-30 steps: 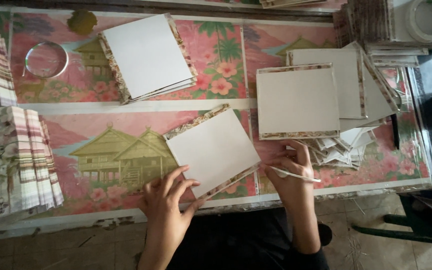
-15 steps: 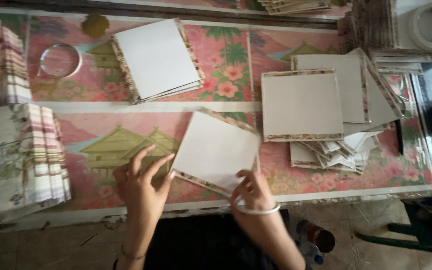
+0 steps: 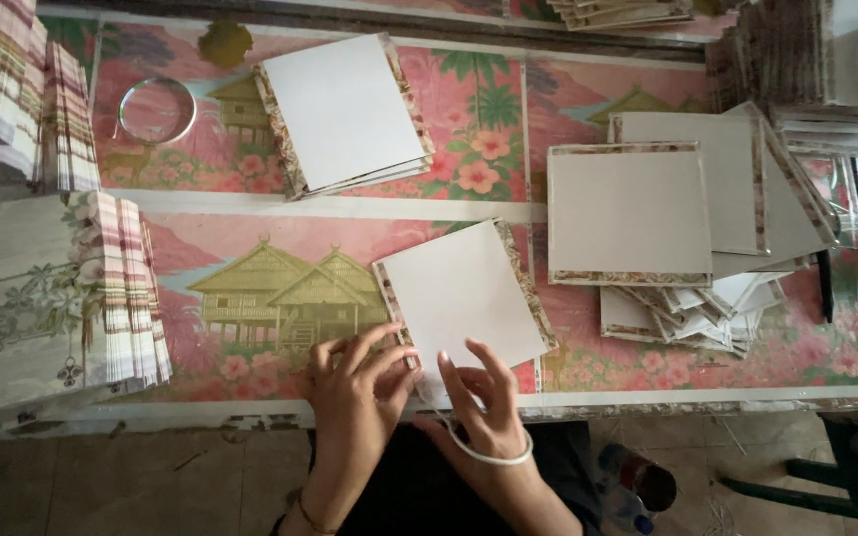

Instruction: The person assembles small notebooks by applying adhesive tape to the edges of white paper sheets and attaching them to patterned covers. They handle stacks of paper and covers, occasionally using scissors to cut tape, and organize the finished items into piles on a floral-patterned table.

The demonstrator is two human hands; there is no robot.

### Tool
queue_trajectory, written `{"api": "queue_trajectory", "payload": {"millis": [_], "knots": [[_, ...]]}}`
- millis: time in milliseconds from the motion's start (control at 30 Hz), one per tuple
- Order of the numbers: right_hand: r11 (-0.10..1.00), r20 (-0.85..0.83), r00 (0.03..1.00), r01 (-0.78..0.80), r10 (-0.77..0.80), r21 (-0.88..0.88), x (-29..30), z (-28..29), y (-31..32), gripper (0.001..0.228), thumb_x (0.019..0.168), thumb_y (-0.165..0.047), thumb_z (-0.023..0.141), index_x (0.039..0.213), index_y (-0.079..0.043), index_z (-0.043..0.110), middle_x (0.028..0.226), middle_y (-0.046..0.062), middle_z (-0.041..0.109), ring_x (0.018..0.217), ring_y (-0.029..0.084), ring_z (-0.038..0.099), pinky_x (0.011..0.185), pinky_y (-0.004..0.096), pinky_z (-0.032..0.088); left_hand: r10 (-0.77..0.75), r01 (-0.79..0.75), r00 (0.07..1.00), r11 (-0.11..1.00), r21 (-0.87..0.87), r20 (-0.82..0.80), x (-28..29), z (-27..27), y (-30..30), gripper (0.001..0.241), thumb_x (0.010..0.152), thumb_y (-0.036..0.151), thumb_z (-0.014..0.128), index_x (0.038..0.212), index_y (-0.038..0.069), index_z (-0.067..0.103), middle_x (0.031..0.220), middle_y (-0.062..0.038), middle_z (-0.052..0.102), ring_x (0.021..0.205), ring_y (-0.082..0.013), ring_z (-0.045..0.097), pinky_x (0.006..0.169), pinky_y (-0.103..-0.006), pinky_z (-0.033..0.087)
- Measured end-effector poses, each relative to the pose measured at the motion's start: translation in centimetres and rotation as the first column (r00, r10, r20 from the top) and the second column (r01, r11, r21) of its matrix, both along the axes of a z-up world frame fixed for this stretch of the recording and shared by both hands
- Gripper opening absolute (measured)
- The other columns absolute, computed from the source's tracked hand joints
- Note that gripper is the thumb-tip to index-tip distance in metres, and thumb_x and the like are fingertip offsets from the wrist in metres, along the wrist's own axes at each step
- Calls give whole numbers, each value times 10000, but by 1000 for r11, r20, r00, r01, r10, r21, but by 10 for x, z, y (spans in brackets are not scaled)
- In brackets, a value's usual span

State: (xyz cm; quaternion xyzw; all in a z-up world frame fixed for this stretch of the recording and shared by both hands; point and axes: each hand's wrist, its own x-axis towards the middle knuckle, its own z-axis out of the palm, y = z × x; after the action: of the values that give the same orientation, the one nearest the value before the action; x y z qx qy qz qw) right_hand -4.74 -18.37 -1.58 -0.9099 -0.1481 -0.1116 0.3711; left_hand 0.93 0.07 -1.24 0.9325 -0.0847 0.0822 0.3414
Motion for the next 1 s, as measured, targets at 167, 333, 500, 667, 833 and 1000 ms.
{"api": "queue_trajectory", "payload": {"millis": [167,333,500,667,833,1000], "knots": [[996,208,975,88,-81,-23,-13,-6,-9,260,999,-126,786,1255,-88,795,1470,220,528,1108,259,746,1034,370,643,0,28,979,990,136,-203,-4,-2,3,466,730,459,947,1174,481,808,1496,339,600,1225,-263,494,892,-550,429],[987,117,985,115,-128,111,-4,-5,-8,167,947,-107,831,1096,-58,772,1441,226,537,1098,281,718,983,349,664,-22,50,985,986,158,-172,-8,-3,5,508,732,446,928,1216,488,778,1533,320,574,1184,-278,502,863,-545,447],[977,69,986,140,-152,160,9,-4,-6,105,923,-85,847,996,-70,773,1451,203,551,1099,257,694,954,333,633,-33,66,979,985,158,-203,-8,5,5,524,747,441,922,1248,470,768,1560,313,556,1198,-294,481,862,-564,415],[986,-64,987,151,-146,78,18,-7,-9,94,896,-118,821,901,-79,736,1436,176,547,1062,246,671,900,358,615,-38,65,943,995,71,-330,-5,13,1,462,728,344,906,1161,449,783,1587,296,532,1231,-294,512,885,-589,463],[986,-77,987,146,-140,80,20,1,-7,92,909,-105,811,918,-58,732,1423,170,551,1064,242,656,836,358,624,-26,38,928,999,24,-373,-6,16,0,473,731,403,928,1181,461,793,1591,282,544,1270,-317,515,921,-647,434],[988,-85,990,124,-115,97,17,6,-12,63,923,-118,825,928,-80,775,1403,150,562,1012,205,649,895,335,602,-3,16,949,999,39,-315,-8,4,-2,498,692,374,969,1147,459,785,1574,265,566,1268,-319,516,903,-620,426]]}}
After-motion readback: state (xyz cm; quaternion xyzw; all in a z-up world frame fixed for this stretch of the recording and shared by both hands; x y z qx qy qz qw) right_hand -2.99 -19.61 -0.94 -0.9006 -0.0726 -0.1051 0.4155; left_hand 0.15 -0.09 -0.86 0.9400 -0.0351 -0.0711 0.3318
